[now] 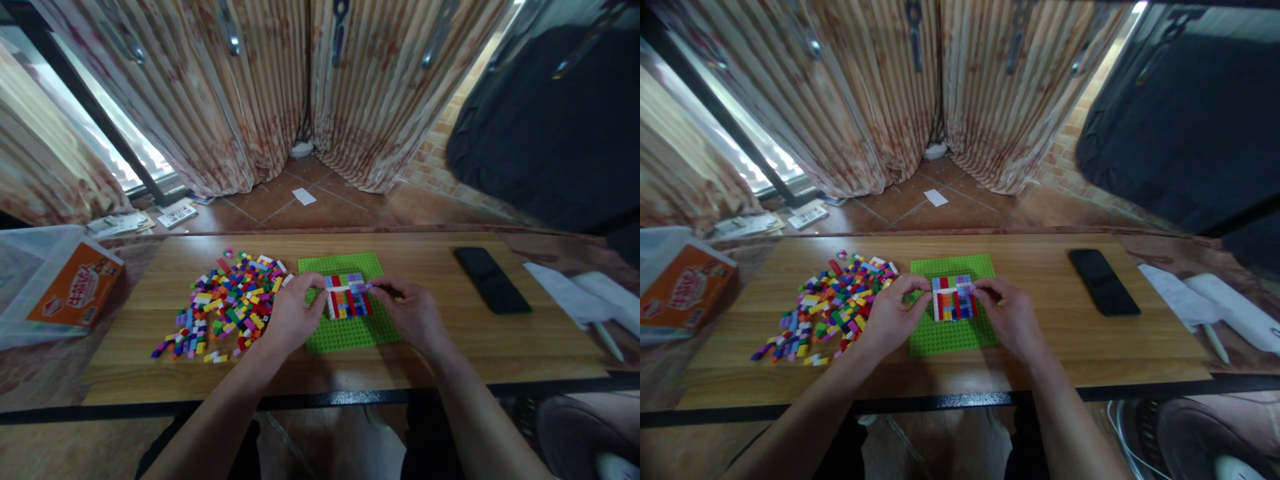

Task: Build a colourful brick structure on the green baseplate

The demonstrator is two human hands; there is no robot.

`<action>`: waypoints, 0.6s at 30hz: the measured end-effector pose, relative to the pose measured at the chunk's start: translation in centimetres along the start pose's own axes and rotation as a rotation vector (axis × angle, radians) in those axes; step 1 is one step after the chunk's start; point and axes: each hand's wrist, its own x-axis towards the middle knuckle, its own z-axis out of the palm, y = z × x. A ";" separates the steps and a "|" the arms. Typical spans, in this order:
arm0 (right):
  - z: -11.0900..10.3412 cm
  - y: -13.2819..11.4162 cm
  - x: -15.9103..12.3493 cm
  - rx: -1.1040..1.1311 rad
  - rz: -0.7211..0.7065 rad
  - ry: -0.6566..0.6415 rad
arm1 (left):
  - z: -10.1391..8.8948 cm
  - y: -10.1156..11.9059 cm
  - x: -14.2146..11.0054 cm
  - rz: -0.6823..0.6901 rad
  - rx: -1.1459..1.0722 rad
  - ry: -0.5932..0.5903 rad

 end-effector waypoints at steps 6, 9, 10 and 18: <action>0.1 0.0 -0.2 -0.085 -0.060 -0.052 | 0.3 -0.1 -0.1 0.018 0.083 -0.038; 0.3 0.1 -0.3 -0.097 -0.086 -0.093 | 0.4 -0.1 -0.2 0.009 0.111 -0.052; 0.4 0.2 -0.3 -0.104 -0.089 -0.104 | 0.4 -0.1 -0.2 0.008 0.118 -0.059; 0.8 0.3 -0.4 -0.138 -0.107 -0.137 | 0.5 -0.3 -0.2 0.015 0.173 -0.104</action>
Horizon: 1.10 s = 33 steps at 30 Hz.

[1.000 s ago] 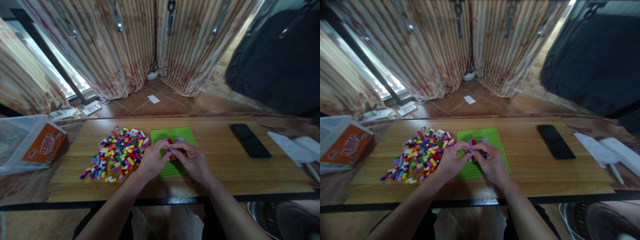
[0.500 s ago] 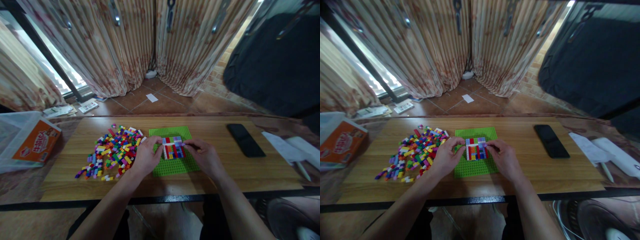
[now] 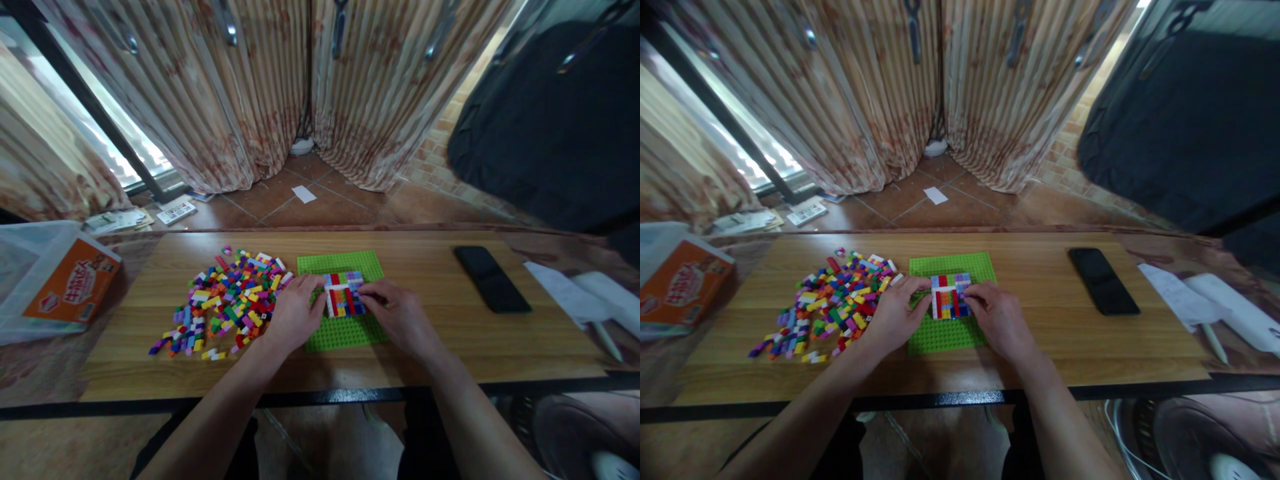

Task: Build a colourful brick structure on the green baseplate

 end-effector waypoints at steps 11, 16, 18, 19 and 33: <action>1.0 0.2 0.2 0.053 0.042 0.087 | 0.0 -0.1 -0.1 -0.005 0.014 -0.027; 0.7 0.1 0.1 0.091 0.150 0.102 | 0.1 -0.1 -0.1 -0.003 0.018 -0.029; 0.6 -0.1 0.2 0.079 0.178 0.113 | 0.1 -0.1 -0.2 -0.006 0.023 -0.029; 0.6 -0.1 0.2 0.072 0.183 0.122 | 0.1 0.0 -0.2 -0.006 0.026 -0.027; 1.2 0.7 1.3 0.149 0.404 0.116 | -0.1 0.2 -0.1 -0.004 0.003 -0.077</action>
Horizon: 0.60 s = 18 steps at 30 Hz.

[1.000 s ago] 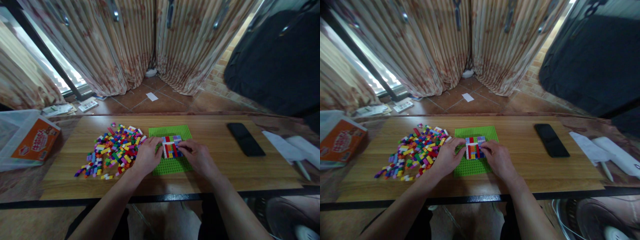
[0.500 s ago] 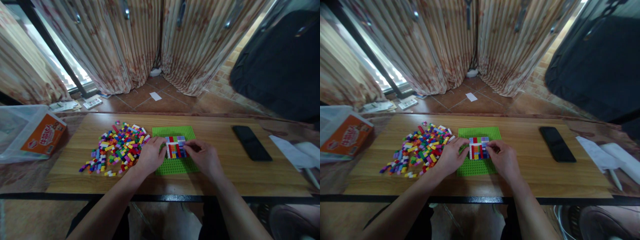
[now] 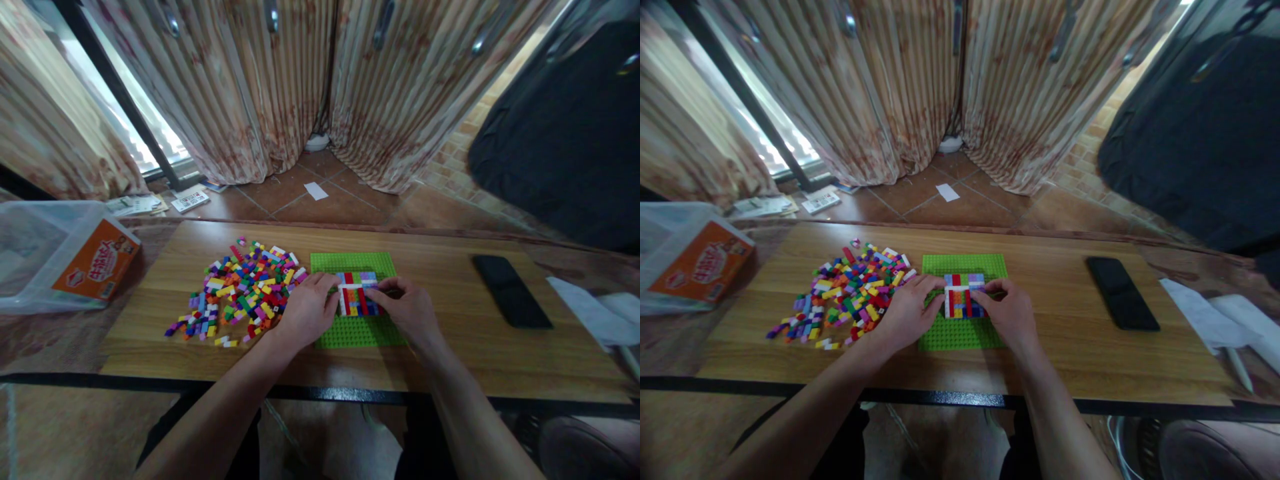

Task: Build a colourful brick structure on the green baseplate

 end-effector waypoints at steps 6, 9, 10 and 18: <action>0.3 0.1 0.1 0.082 -0.015 -0.008 | 0.2 -0.1 -0.1 0.002 0.000 0.003; 0.2 0.2 0.1 0.077 -0.018 -0.007 | 0.2 -0.2 -0.1 -0.003 -0.011 0.004; 0.1 0.2 0.2 0.074 -0.014 -0.013 | 0.2 -0.2 -0.1 -0.001 -0.017 0.007; -0.7 -0.1 0.6 0.339 0.118 0.065 | -1.3 -1.2 0.2 0.016 -0.001 0.090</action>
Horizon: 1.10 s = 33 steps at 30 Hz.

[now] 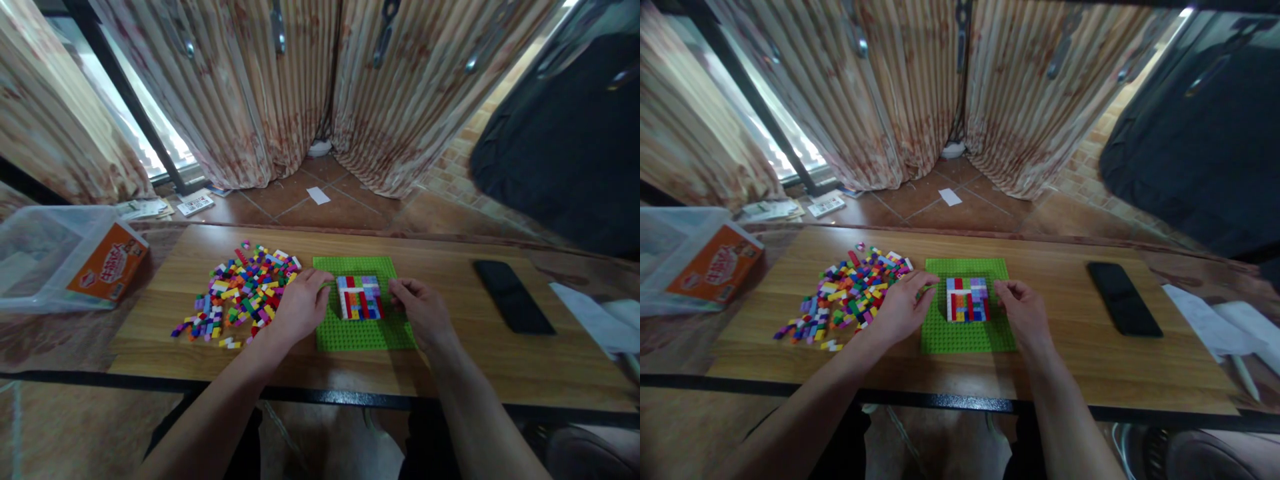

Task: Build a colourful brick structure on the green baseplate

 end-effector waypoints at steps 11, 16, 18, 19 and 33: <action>0.8 0.1 -0.5 -0.042 -0.034 0.051 | -5.6 -4.9 0.9 -0.216 0.148 0.194; 0.7 -0.3 -0.8 -0.157 -0.035 0.033 | -6.3 -4.9 0.9 -0.215 0.216 0.061; 0.7 -0.4 -0.8 -0.176 -0.039 0.034 | -5.9 -4.4 0.9 -0.185 0.232 -0.015; 0.7 -0.4 -0.8 -0.176 -0.041 0.035 | -5.6 -4.2 0.9 -0.168 0.235 -0.046; 0.8 -0.4 -0.7 -0.182 -0.081 0.018 | -4.5 -3.6 0.9 -0.196 0.369 -0.203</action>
